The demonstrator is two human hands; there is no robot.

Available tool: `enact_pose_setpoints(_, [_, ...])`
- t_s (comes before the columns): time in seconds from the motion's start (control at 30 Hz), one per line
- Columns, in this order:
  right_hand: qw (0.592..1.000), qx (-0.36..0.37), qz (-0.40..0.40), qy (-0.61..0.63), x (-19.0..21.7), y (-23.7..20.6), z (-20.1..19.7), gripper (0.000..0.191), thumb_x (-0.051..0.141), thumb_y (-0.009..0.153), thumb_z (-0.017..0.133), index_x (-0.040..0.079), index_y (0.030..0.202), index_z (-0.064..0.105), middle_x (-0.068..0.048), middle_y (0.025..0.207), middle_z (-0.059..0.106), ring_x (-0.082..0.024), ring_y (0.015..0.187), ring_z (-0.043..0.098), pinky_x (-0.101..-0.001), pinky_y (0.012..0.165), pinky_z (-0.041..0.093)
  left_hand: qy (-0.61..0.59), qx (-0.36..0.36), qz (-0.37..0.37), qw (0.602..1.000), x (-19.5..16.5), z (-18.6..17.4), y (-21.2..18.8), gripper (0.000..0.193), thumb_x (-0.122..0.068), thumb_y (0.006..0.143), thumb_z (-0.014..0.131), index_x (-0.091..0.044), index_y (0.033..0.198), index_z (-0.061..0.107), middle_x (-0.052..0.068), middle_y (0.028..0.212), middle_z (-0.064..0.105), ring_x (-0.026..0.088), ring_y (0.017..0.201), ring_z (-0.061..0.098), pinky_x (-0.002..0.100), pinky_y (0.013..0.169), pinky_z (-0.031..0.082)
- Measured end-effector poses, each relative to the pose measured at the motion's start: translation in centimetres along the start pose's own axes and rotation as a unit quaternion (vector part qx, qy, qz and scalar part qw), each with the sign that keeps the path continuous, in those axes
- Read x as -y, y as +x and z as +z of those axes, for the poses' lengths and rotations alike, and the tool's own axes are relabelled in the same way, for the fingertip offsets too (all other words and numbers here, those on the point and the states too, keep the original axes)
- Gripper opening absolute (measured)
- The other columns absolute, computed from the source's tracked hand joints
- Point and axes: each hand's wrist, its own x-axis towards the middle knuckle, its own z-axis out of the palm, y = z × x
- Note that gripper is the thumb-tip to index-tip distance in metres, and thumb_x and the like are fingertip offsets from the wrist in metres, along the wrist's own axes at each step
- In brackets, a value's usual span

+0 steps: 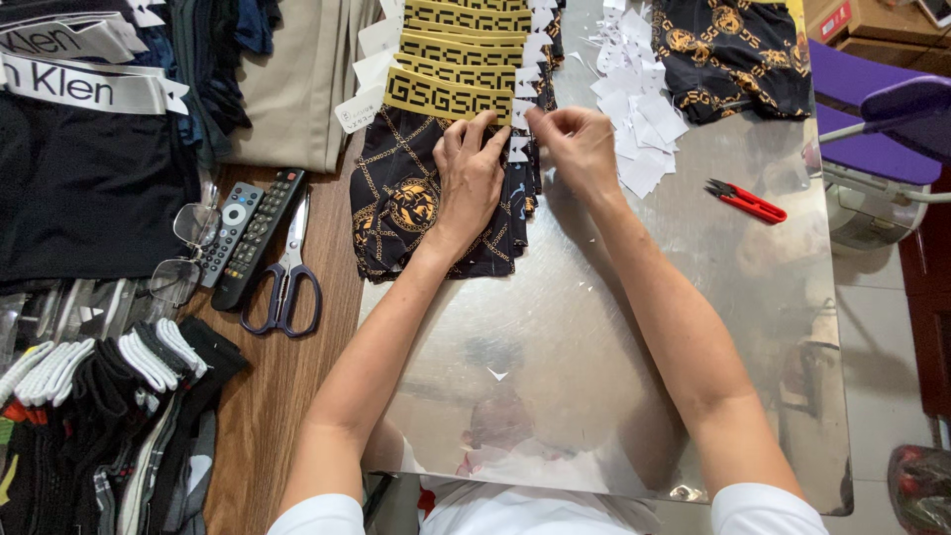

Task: The person repeatedly picks up small white paper tags, trims them with a red utility knife, and attaches them to the waistband of black patterned boxer shorts. The person handles the shorts and tags one at a time, stacking the finished items on the table.

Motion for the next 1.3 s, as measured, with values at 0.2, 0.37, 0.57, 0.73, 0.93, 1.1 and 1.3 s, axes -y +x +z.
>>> enact_pose_setpoints(0.2, [0.995,0.004,-0.097,-0.019,0.9,2.1,0.7,0.024,0.025,0.093,0.078,0.001,0.093,0.08,-0.004,0.078,0.076,-0.007,0.066,0.066,-0.0231,0.06,0.053,0.003,0.002,-0.001,1.0,0.2,0.1,-0.1,0.043,0.001,0.091,0.069,-0.003,0.133,0.066,0.01,0.144,0.051,0.03,0.134,0.044,0.05,0.114,0.033])
enact_pose_setpoints(0.37, [0.994,-0.013,-0.091,-0.055,1.1,3.4,0.9,0.023,0.026,0.092,0.078,0.002,0.092,0.08,-0.005,0.078,0.077,-0.008,0.066,0.067,-0.0245,0.06,0.054,0.001,0.006,-0.001,1.0,0.3,0.3,0.0,0.046,0.001,0.089,0.068,-0.002,0.134,0.064,0.012,0.145,0.051,0.032,0.135,0.044,0.051,0.114,0.031])
enact_pose_setpoints(0.57, [0.986,-0.026,-0.153,-0.068,0.4,4.1,-0.1,0.025,0.028,0.092,0.08,0.003,0.093,0.081,-0.006,0.079,0.078,-0.011,0.069,0.071,-0.0269,0.062,0.055,0.001,0.003,0.015,1.0,0.0,-0.2,0.4,0.045,0.003,0.087,0.069,0.001,0.132,0.064,0.016,0.144,0.051,0.035,0.133,0.043,0.052,0.111,0.031])
enact_pose_setpoints(0.73, [0.982,-0.108,-0.137,-0.073,-0.9,6.7,-8.4,0.02,0.026,0.089,0.082,0.006,0.093,0.082,-0.004,0.084,0.079,-0.01,0.068,0.071,-0.0266,0.062,0.057,0.006,-0.031,0.037,0.999,-2.2,-0.5,0.7,0.037,0.006,0.092,0.069,0.0,0.128,0.064,0.016,0.134,0.061,0.034,0.126,0.051,0.047,0.106,0.039])
enact_pose_setpoints(0.93, [0.946,-0.226,-0.138,-0.188,-2.0,11.5,-17.9,0.013,0.018,0.088,0.084,0.005,0.089,0.081,-0.006,0.079,0.078,-0.01,0.066,0.073,-0.0269,0.064,0.057,-0.156,0.061,0.127,0.978,-8.4,1.1,-1.4,0.037,0.003,0.086,0.071,0.002,0.123,0.062,0.018,0.114,0.067,0.029,0.105,0.064,0.038,0.093,0.053])
enact_pose_setpoints(1.1, [0.921,-0.267,-0.142,-0.247,-1.0,16.1,-16.6,0.022,0.023,0.085,0.085,0.003,0.081,0.077,-0.01,0.076,0.077,-0.02,0.068,0.075,-0.0328,0.067,0.058,-0.004,0.126,0.265,0.956,-9.0,1.0,-1.9,0.039,-0.006,0.088,0.066,0.008,0.123,0.063,0.014,0.105,0.065,0.026,0.098,0.064,0.037,0.085,0.052])
enact_pose_setpoints(1.3, [0.853,-0.349,-0.11,-0.372,0.5,19.7,-13.9,0.046,0.041,0.074,0.095,0.002,0.075,0.069,-0.018,0.074,0.071,-0.032,0.067,0.07,-0.0423,0.059,0.057,0.004,0.126,0.28,0.952,-9.0,0.8,-1.3,0.032,-0.009,0.092,0.066,0.009,0.119,0.064,0.013,0.104,0.063,0.025,0.097,0.063,0.037,0.086,0.052])
